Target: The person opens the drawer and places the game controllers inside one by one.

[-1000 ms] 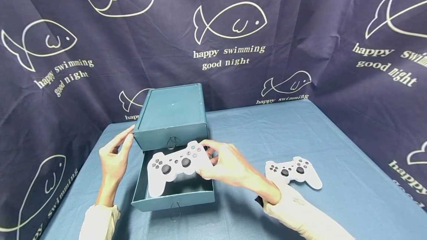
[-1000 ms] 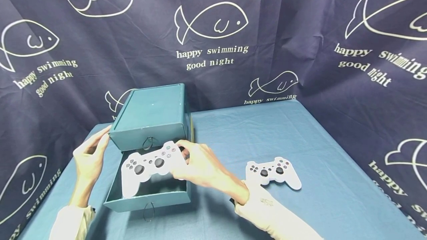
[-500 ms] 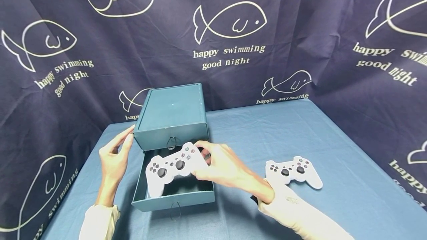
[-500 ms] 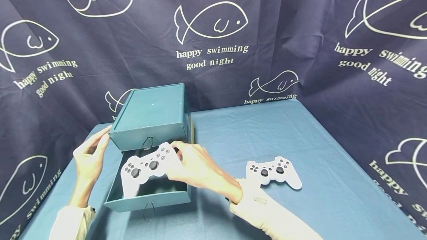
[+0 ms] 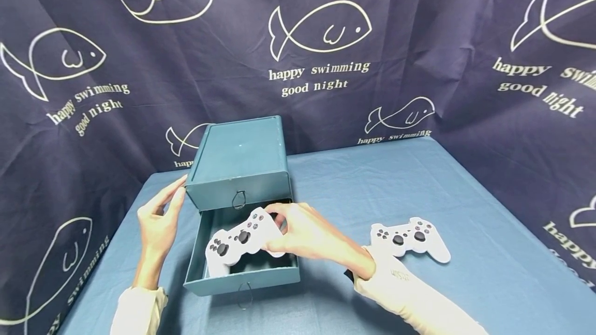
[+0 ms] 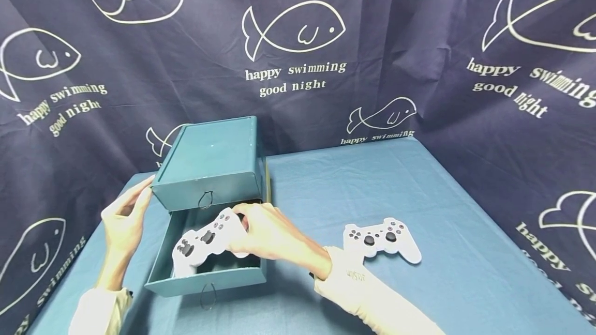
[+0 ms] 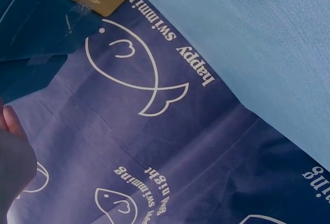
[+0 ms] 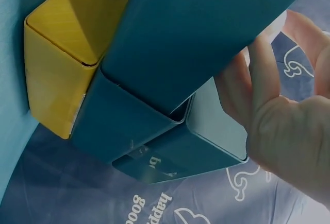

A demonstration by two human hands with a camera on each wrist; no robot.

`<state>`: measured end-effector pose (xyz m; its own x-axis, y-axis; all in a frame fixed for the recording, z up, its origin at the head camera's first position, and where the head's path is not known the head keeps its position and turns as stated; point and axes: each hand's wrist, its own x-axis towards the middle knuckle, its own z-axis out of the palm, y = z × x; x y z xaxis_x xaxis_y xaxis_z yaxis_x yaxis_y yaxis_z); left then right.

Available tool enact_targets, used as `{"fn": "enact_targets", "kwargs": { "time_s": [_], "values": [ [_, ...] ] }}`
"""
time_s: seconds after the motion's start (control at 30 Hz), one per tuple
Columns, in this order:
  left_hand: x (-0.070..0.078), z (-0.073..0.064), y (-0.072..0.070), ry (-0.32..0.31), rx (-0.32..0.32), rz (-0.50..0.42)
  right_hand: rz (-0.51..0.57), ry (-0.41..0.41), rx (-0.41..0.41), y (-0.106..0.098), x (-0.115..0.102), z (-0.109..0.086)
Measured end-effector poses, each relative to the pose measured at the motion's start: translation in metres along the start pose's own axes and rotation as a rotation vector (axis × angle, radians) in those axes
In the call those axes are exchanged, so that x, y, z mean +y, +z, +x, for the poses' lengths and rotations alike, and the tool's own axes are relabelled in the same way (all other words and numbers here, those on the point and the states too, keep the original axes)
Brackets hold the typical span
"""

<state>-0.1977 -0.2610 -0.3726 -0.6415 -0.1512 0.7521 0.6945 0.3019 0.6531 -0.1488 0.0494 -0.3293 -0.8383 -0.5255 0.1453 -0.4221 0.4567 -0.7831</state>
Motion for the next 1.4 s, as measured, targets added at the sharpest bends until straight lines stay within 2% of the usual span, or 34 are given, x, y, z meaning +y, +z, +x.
{"fn": "enact_targets", "kwargs": {
  "time_s": [0.2,0.53,0.73,0.97,1.1,1.2,1.4],
  "values": [
    [0.0,0.0,0.0,0.004,0.002,0.009,-0.028,0.017,-0.017,0.0,0.0,0.003],
    [0.0,0.0,0.0,0.006,0.0,-0.002,-0.05,-0.026,-0.014,0.003,-0.001,0.003],
    [-0.002,-0.001,0.0,0.016,0.0,0.002,-0.123,-0.064,-0.004,0.005,-0.003,0.004],
    [-0.002,0.0,0.001,0.023,0.003,0.01,-0.221,-0.048,0.028,0.003,-0.005,0.002],
    [-0.002,0.0,0.001,0.034,0.009,0.003,-0.2,-0.073,0.026,0.001,-0.004,0.0],
    [-0.002,0.0,0.001,0.035,0.008,0.004,-0.147,-0.11,0.03,0.001,-0.002,-0.003],
    [-0.002,0.001,0.001,0.031,0.006,0.003,-0.005,-0.267,0.074,0.005,0.0,-0.011]
  ]
}}
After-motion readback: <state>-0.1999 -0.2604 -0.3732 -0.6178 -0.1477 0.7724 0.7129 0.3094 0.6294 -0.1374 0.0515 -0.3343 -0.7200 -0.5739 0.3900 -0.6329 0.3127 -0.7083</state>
